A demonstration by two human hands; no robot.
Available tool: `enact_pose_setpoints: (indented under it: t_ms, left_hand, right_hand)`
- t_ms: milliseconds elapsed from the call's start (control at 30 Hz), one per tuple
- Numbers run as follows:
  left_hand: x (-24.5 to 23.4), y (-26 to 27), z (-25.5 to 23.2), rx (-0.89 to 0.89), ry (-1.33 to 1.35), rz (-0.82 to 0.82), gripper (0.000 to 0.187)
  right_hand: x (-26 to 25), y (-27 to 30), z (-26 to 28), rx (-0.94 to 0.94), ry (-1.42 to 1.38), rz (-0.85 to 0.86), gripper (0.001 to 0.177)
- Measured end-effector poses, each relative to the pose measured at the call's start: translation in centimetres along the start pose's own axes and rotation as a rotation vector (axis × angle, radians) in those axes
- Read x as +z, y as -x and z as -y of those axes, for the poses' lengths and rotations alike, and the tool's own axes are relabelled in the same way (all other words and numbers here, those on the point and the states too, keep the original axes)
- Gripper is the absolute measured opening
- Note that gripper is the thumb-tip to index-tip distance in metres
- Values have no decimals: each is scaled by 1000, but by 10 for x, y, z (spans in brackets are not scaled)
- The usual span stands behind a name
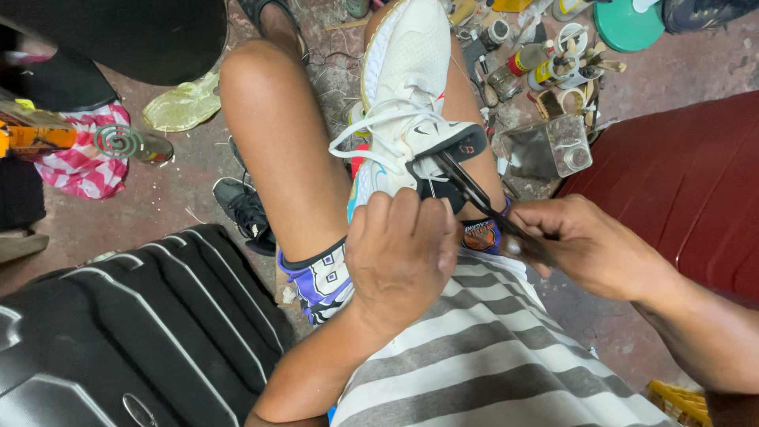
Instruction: The person is repairing a white sneaker by hand. They use a needle and thread to stitch the sole to the upper part of the shoe, pull the thread tight, and trim the excess with scissors. They also apply glue to the seam.
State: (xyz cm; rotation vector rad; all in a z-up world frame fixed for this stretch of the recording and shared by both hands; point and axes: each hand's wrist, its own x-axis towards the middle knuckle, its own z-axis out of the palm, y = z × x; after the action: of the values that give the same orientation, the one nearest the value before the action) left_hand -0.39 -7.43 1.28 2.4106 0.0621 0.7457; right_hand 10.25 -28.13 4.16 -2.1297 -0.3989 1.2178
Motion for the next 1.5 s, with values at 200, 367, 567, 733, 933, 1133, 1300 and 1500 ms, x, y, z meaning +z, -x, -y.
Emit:
enact_pose_setpoints:
  t_ms: [200,367,567,733,933,1133,1300,1500]
  left_hand:
    - [6,-2,2,-21,9,7,21]
    - [6,4,6,-6,24,-21,21]
    - [14,3,3,29,51,69,21]
    - [14,2,7,-35,90,-15,18]
    - [11,14,14,-40,222,8,30]
    - [14,40,28,-68,107,9,24]
    - [10,62,29,-54,81,5,24]
    - [11,59,30,-18,74,8,24]
  right_hand:
    - [-1,6,13,-12,48,-2,16]
    - [-1,9,5,64,34,6,28]
    - [1,-3,16,2,272,-154,33]
    - [-4,3,20,176,221,7,41]
    - [4,2,-9,39,185,-90,45]
    - [13,-7,-9,-46,220,-58,32]
    - [10,-3,16,50,537,41,47]
    - [9,-15,40,-52,475,36,47]
